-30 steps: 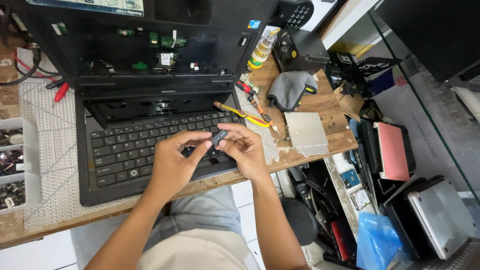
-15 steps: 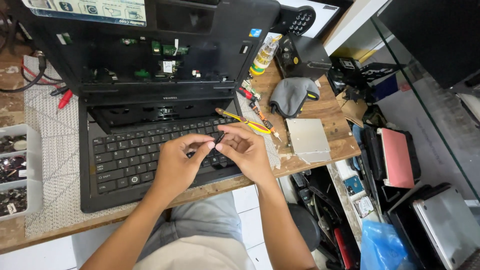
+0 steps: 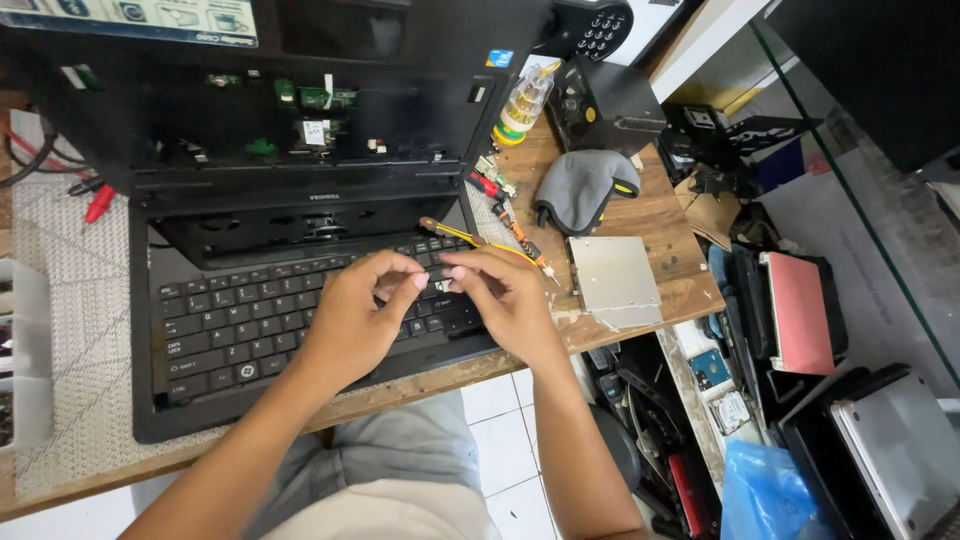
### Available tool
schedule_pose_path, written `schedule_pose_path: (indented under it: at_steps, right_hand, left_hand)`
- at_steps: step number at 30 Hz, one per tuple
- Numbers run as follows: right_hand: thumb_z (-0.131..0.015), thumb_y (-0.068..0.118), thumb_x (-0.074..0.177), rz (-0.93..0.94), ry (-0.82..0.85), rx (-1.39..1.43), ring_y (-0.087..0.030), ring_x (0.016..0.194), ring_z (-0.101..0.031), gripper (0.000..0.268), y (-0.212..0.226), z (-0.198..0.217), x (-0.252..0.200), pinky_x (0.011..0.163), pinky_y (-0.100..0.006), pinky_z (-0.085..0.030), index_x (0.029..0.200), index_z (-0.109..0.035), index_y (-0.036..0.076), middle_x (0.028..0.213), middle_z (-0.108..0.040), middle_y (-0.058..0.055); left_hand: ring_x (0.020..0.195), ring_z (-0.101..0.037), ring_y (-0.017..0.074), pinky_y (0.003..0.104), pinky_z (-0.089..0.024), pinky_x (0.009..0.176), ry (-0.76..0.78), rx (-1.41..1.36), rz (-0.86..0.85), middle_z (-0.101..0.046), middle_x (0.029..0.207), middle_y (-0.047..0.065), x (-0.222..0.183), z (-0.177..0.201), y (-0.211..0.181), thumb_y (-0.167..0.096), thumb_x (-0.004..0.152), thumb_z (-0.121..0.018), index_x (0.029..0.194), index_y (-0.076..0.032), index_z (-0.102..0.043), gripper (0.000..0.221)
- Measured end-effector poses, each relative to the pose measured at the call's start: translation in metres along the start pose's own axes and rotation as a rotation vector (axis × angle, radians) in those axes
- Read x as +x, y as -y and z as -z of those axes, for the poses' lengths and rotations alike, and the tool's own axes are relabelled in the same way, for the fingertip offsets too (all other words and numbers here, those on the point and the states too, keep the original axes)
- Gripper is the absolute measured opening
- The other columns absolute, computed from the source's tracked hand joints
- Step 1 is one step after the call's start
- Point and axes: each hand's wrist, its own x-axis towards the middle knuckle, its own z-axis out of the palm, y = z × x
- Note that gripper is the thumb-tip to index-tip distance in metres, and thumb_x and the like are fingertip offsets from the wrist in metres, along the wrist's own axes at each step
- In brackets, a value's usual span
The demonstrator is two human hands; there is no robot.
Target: The person reattaches keycaps to the keyboard of a partially disassembled laptop. They align each keycap over its scissor mechanism by hand, press it down to clip it in place, and use a yellow-handled screwdriver to press and seat the keycaps, working across the keyboard one key at a time.
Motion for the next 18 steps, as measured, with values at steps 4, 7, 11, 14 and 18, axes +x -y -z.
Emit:
schedule_pose_path:
  at_steps: [4, 7, 11, 14, 18]
  right_hand:
    - [-0.075, -0.001, 0.088, 0.054, 0.013, -0.141, -0.024, 0.072, -0.07, 0.015, 0.001, 0.01, 0.007, 0.072, -0.039, -0.057, 0.1, -0.08, 0.006, 0.072, -0.071, -0.011]
    - [-0.076, -0.003, 0.086, 0.034, 0.026, -0.152, -0.022, 0.071, -0.069, 0.015, -0.003, 0.013, 0.009, 0.073, -0.038, -0.057, 0.097, -0.08, 0.006, 0.07, -0.07, -0.012]
    - [-0.075, -0.008, 0.083, 0.008, 0.043, -0.173, -0.027, 0.07, -0.07, 0.015, -0.007, 0.014, 0.011, 0.074, -0.041, -0.058, 0.094, -0.079, 0.002, 0.071, -0.07, -0.014]
    - [-0.075, -0.009, 0.083, 0.007, 0.044, -0.163, -0.029, 0.072, -0.071, 0.015, -0.01, 0.015, 0.011, 0.076, -0.044, -0.058, 0.093, -0.079, 0.002, 0.073, -0.07, -0.015]
    - [-0.075, -0.009, 0.082, 0.018, 0.052, -0.134, -0.03, 0.074, -0.07, 0.014, -0.018, 0.017, 0.008, 0.081, -0.047, -0.059, 0.092, -0.078, 0.001, 0.075, -0.069, -0.016]
  left_hand:
    - [0.077, -0.073, 0.0333, 0.041, -0.057, 0.072, 0.014, 0.158, -0.112, -0.073, 0.08, 0.016, 0.007, -0.007, 0.01, -0.012, 0.092, -0.069, 0.097, -0.007, -0.075, 0.009]
    - [0.078, -0.07, 0.0265, 0.04, -0.053, 0.076, 0.019, 0.411, -0.186, -0.071, 0.082, 0.008, 0.014, -0.01, 0.016, -0.017, 0.093, -0.068, 0.097, -0.01, -0.076, 0.011]
    - [0.085, -0.067, 0.0284, 0.04, -0.046, 0.078, 0.066, 0.52, -0.24, -0.069, 0.088, 0.007, 0.02, -0.014, 0.027, -0.02, 0.093, -0.07, 0.098, -0.013, -0.076, 0.011]
    - [0.088, -0.066, 0.0282, 0.04, -0.044, 0.079, 0.085, 0.568, -0.26, -0.069, 0.09, 0.006, 0.022, -0.014, 0.029, -0.022, 0.093, -0.071, 0.1, -0.014, -0.076, 0.012]
    - [0.087, -0.065, 0.0259, 0.038, -0.042, 0.08, 0.083, 0.598, -0.314, -0.068, 0.088, 0.006, 0.021, -0.014, 0.028, -0.02, 0.093, -0.071, 0.097, -0.015, -0.076, 0.009]
